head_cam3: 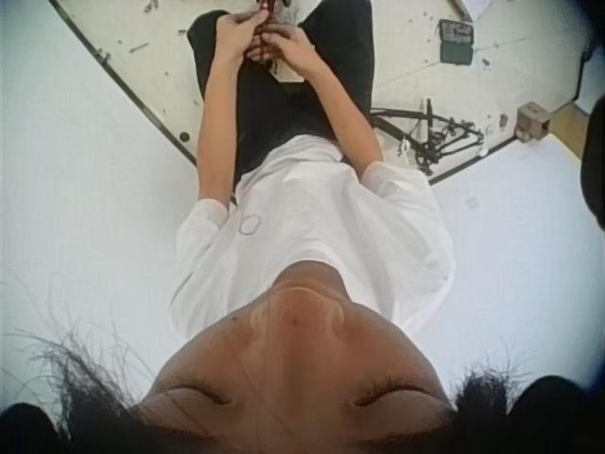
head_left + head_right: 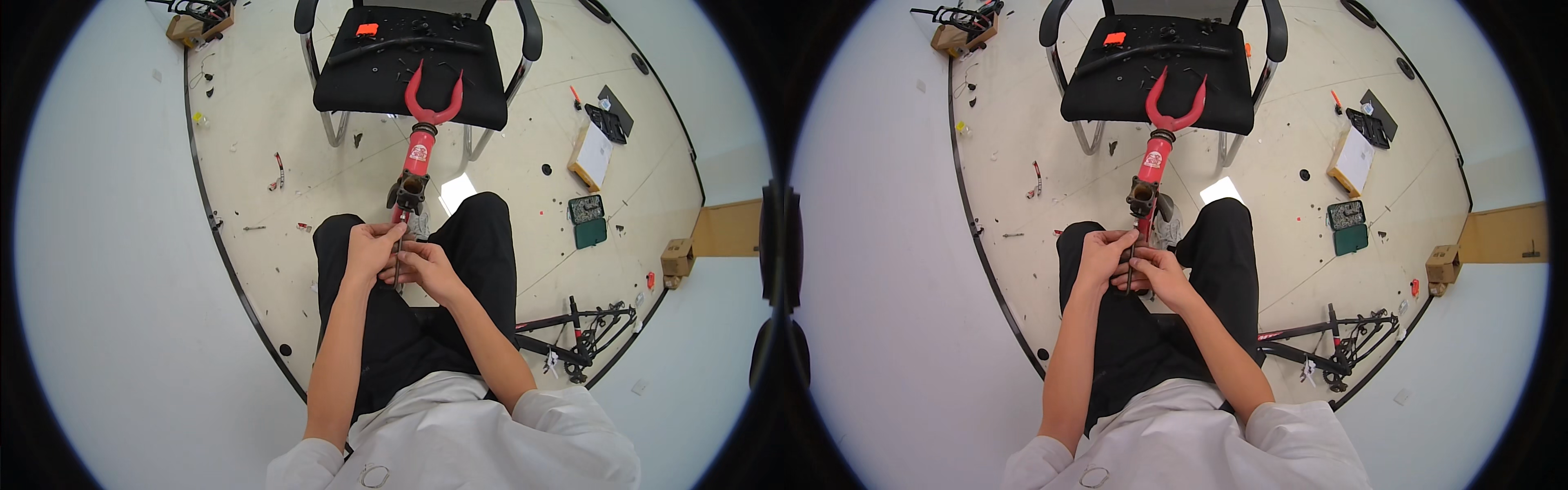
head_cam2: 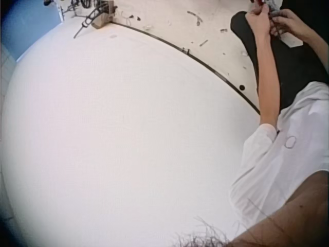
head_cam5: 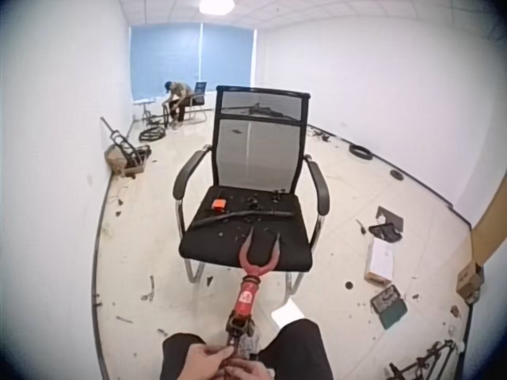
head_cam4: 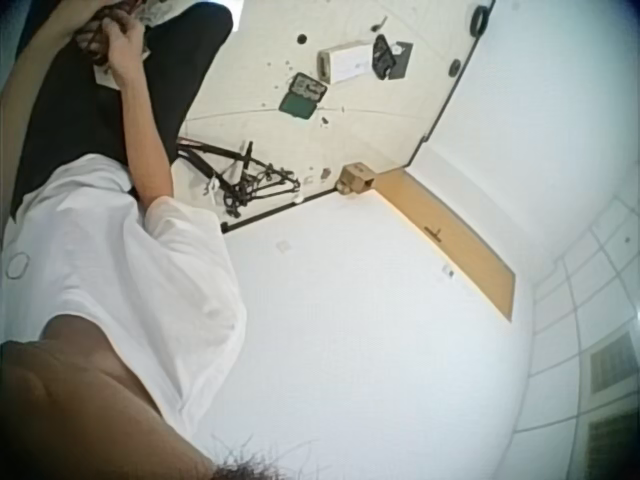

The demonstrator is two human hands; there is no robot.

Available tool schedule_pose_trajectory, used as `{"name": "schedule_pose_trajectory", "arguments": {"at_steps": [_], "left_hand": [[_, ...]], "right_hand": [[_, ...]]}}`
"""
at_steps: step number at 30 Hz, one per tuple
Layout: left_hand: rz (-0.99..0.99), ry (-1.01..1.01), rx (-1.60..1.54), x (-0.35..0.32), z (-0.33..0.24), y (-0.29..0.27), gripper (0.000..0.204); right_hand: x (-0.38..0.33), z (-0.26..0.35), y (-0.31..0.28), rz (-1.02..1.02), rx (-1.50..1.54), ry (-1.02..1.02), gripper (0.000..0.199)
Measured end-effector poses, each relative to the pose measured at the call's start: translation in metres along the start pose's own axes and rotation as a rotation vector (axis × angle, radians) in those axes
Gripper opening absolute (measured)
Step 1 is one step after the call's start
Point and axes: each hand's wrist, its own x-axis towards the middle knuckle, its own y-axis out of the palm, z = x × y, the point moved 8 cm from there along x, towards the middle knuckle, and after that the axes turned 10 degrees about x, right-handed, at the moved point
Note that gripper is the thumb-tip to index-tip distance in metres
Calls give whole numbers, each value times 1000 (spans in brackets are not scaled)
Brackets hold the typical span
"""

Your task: The person assembles a red bicycle fork by inserting a metal tube and securing it with a metal ring and a black clamp. They manipulate the components by hand, adjusting the position of the tube and tightening the clamp to hold everything in place.

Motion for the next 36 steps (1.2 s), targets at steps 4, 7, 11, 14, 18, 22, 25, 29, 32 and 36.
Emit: {"name": "schedule_pose_trajectory", "arguments": {"at_steps": [4, 7, 11, 14, 18, 22, 25, 29, 32, 36], "left_hand": [[-95, -19, 116, -8, -7, -4, 22], [-109, 30, 109, -3, -5, -6, 19], [-97, 34, 70, 1, 2, -7, 19], [-58, -14, 37, -4, -3, -4, 19], [14, -28, 49, -3, -6, -3, 19], [22, 30, 162, 5, -8, -5, 19], [52, 43, 198, 7, -10, -4, 20], [67, -42, 129, -1, -15, 1, 20], [26, 3, 83, -1, -14, -2, 19], [2, 5, 65, 6, -4, -3, 18]], "right_hand": [[1, 2, 0, -102, -102, -7, 24], [1, -2, -7, -266, -157, -63, 21], [-7, 5, 1, -360, -93, -177, 18], [-8, 6, 4, -373, -22, -183, 17], [-6, 1, 6, -407, -47, -227, 16], [5, -7, 3, -419, -122, -251, 17], [1, -3, 7, -414, -78, -204, 17], [-1, -4, 0, -408, -41, -219, 17], [-6, 2, 6, -384, -54, -213, 15], [-6, 2, 8, -334, -7, -194, 15]]}}
